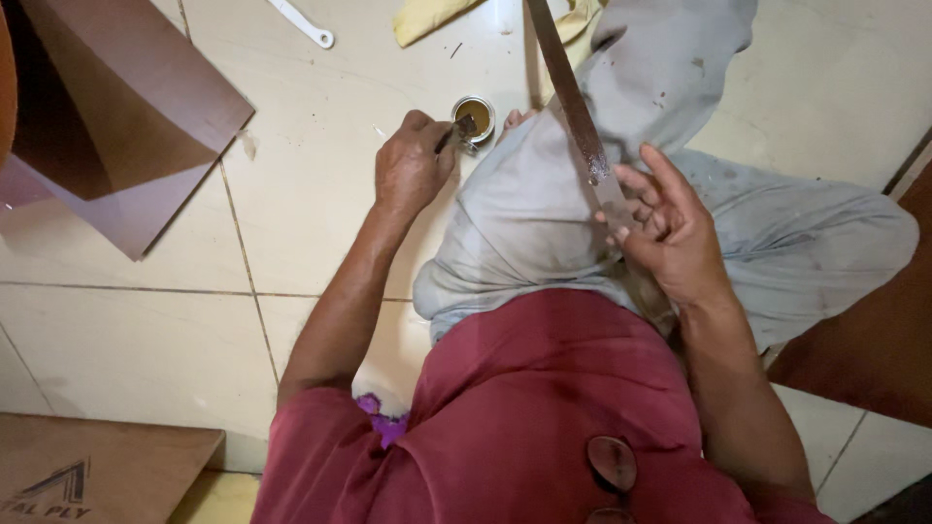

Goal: The person sits on the floor and applies glue from a small can onto a long thin wooden strip, spreading the glue along the strip with a small applicator. They hold the strip across their lap, reposition it, and continue coating the surface section by section.

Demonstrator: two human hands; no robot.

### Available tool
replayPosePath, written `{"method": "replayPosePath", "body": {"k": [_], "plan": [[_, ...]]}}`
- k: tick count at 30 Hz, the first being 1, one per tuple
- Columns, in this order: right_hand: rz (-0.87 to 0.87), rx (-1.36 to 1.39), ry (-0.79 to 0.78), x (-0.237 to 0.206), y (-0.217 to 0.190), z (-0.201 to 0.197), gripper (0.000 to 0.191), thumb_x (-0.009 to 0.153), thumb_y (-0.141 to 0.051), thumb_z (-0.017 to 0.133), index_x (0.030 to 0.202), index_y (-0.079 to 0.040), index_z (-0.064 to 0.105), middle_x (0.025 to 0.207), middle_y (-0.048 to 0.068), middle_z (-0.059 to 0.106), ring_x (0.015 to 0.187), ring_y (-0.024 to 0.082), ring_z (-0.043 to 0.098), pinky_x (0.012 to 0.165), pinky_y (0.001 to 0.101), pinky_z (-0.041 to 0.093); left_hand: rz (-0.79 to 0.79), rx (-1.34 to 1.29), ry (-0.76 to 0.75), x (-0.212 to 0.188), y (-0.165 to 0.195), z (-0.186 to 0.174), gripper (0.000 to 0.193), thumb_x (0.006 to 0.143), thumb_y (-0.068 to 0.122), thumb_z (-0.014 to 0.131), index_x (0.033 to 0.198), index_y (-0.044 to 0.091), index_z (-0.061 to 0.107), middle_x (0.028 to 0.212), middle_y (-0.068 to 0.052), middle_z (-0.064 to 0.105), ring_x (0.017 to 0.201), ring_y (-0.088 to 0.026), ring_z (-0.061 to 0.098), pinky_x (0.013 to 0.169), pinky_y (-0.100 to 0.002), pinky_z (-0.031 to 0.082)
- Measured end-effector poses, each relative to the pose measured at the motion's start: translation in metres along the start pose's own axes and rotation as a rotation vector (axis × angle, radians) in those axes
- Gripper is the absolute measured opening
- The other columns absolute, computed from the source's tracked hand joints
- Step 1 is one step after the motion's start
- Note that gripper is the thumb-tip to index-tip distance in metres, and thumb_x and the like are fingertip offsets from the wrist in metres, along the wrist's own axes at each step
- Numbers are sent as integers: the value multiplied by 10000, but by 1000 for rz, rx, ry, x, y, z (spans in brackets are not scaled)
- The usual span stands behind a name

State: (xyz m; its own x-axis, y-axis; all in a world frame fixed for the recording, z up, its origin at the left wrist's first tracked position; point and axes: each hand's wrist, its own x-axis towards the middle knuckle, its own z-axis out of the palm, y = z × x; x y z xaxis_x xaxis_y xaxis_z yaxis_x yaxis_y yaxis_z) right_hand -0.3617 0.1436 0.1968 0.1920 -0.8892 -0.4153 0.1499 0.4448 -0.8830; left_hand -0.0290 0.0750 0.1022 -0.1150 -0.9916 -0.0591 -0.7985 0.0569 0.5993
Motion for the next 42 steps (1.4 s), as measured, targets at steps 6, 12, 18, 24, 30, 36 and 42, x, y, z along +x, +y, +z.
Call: {"method": "replayPosePath", "body": {"k": [6, 12, 18, 24, 30, 36, 42], "plan": [[56, -60, -78, -22, 9, -14, 902, 822, 217, 559, 1635, -51, 275, 1579, 217, 452, 1270, 260, 627, 840, 257, 548, 37, 39, -46, 8, -3, 9, 199, 854, 155, 788, 1045, 104, 765, 969, -100, 654, 803, -311, 685, 669, -446, 548], [56, -17, -218, -50, 21, -34, 832, 871, 182, 566, 1630, -18, 290, 1480, 216, 541, 1194, 253, 659, 953, 305, 575, 4, 28, -50, 6, -4, 7, 240, 852, 167, 792, 1077, 88, 763, 995, -107, 659, 793, -306, 690, 683, -438, 558], [-51, 3, -204, -45, 11, -39, 729, 900, 147, 589, 1584, 12, 379, 1492, 202, 568, 1120, 219, 695, 854, 274, 562, -5, 9, -5, 5, -3, 7, 226, 845, 180, 788, 1052, 90, 768, 986, -106, 672, 792, -313, 696, 692, -435, 564], [-41, -198, -207, 19, -7, -6, 668, 902, 111, 626, 1536, 16, 438, 1455, 189, 596, 1070, 207, 709, 868, 298, 592, -38, -27, 45, 0, -3, 4, 144, 893, 212, 773, 1012, 130, 784, 934, -105, 673, 802, -322, 689, 703, -441, 558], [-51, -230, -357, 95, -8, 50, 645, 953, 95, 645, 1562, 10, 448, 1553, 201, 512, 1384, 204, 532, 1096, 321, 503, -53, -51, 59, -5, -2, 0, 159, 876, 201, 746, 1018, 138, 783, 968, -88, 685, 826, -300, 697, 727, -429, 571], [-39, -624, -164, 113, -15, 82, 710, 867, -6, 721, 1532, -58, 478, 1378, 134, 654, 985, 229, 651, 896, 353, 554, -79, -73, 76, -8, -6, 4, 151, 887, 213, 759, 1013, 135, 785, 958, -80, 696, 831, -292, 706, 732, -425, 574], [-455, -1015, -21, 89, -18, 84, 555, 878, -39, 783, 1397, 7, 592, 1265, 186, 663, 1072, 342, 658, 939, 413, 545, -63, -93, 94, -7, -10, 8, 138, 915, 220, 765, 1010, 120, 784, 949, -87, 696, 789, -300, 708, 692, -421, 574]]}}
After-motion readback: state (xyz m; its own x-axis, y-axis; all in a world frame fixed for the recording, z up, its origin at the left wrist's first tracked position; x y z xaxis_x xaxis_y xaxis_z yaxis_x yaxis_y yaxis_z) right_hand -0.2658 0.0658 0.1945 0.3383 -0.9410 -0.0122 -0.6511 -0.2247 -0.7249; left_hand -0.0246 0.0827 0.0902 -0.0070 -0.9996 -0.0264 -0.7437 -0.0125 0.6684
